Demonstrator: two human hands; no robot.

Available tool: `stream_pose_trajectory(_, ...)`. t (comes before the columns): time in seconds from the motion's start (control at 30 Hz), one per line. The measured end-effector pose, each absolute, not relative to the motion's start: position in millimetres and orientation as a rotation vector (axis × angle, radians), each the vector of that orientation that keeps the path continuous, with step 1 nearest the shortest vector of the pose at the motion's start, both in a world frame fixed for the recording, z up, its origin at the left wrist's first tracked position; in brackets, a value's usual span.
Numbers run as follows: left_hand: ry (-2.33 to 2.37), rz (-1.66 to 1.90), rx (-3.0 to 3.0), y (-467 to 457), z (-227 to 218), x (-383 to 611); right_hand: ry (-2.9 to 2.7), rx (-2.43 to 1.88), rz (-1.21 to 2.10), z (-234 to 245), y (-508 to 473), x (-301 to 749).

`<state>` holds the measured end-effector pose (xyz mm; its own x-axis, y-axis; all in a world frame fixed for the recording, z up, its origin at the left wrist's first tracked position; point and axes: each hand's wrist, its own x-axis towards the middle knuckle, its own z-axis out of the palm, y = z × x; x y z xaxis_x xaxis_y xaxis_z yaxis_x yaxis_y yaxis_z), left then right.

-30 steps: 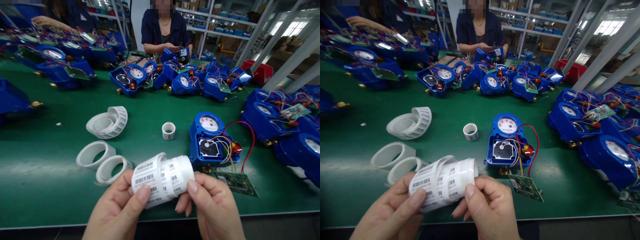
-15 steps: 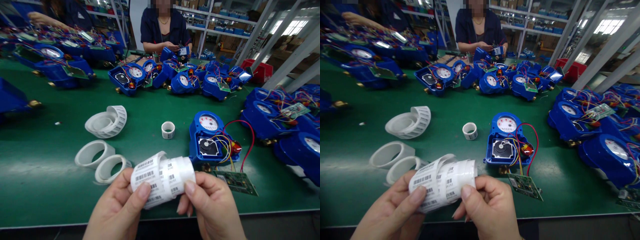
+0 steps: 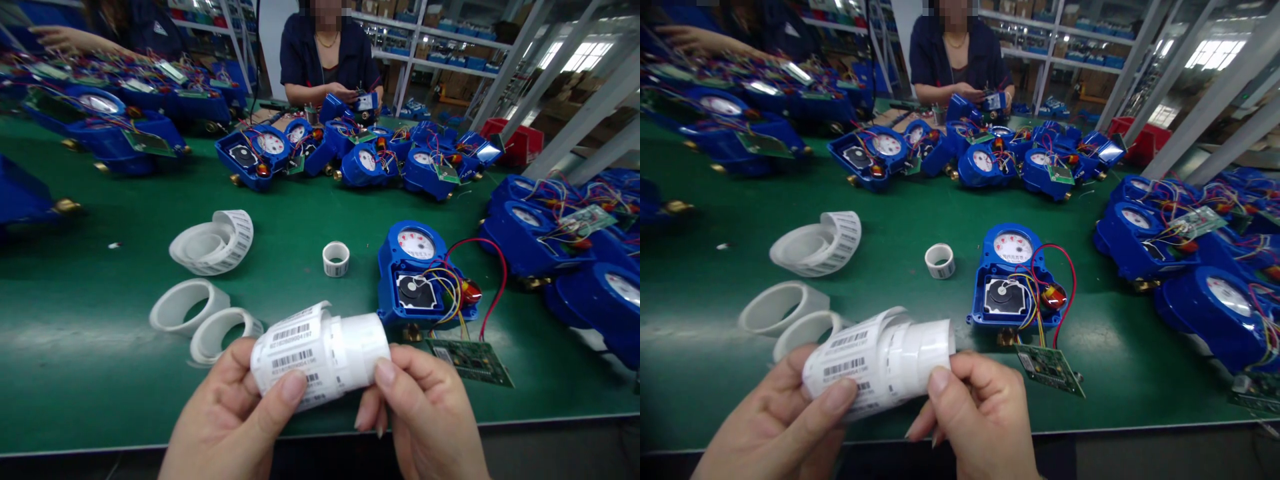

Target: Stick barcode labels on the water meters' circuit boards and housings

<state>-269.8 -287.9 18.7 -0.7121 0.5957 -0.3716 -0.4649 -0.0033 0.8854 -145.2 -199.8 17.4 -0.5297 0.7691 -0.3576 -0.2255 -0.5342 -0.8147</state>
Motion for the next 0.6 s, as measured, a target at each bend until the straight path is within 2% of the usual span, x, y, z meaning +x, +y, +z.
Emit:
stream_pose_trajectory(0.17, 1.517, 1.817, 0.112, -286.8, 18.8, -270.5, -1.082, -0.961, 2.055, 12.7, -201.0, -142.4)
stream_pose_trajectory(0.4, 1.626, 1.827, 0.119, -290.1, 18.2, -268.9, -1.369, -1.001, 1.791, 13.5, -201.4, -139.5)
stream_pose_trajectory(0.6, 1.544, 1.834, 0.054, -284.3, 24.4, -270.8, -1.215, -1.088, 1.876, 13.6, -200.9, -140.7)
